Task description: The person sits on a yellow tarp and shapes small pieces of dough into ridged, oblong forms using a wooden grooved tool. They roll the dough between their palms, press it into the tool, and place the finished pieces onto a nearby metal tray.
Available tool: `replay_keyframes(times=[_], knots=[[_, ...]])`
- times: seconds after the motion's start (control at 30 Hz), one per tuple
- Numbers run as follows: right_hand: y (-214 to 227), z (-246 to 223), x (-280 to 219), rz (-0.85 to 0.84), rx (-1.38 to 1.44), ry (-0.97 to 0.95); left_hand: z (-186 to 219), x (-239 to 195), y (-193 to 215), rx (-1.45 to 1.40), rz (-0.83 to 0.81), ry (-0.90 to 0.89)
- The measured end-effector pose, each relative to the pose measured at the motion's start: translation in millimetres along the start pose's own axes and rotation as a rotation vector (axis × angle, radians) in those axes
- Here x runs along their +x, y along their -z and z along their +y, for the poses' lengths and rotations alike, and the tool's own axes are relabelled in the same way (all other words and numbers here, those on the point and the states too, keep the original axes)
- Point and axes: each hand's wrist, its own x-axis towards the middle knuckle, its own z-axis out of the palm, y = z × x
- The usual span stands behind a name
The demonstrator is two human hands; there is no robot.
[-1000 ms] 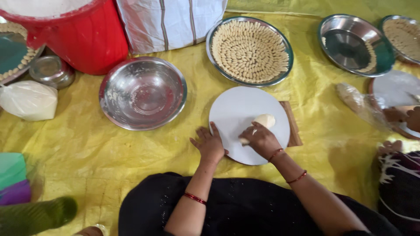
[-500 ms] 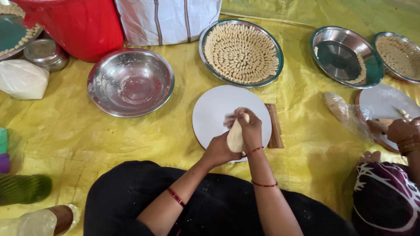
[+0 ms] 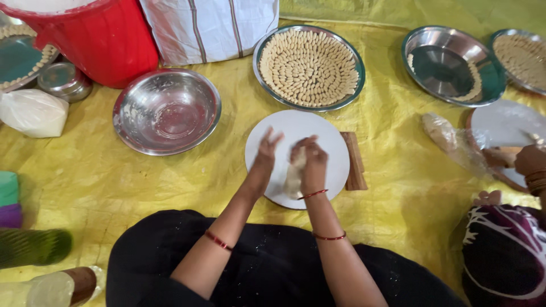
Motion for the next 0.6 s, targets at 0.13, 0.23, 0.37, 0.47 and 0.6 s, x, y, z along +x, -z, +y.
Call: replay_keyframes(times=[0.13,0.23,0.37,0.47,0.6], knots=[[-18,4,-10,-0.364,-0.328,0.265,4,15,-24,-0.16,-0.092,-0.278],[-5,-13,8,-0.168,-0.005,-0.147,0,-1,-60,0.189,-0.169,-0.186],[35,-31,30,0.023,-0.091,-0.087,-8,-23,-96,0.458,-0.232,-0.221],[35,-28,28,0.0,-0.154,-0.035,0,-7,-100,0.65,-0.145,-0.406],[0,-25,-3,-0.177,-0.074,0.003,20,61,-69,0.683,-0.029,-0.569]])
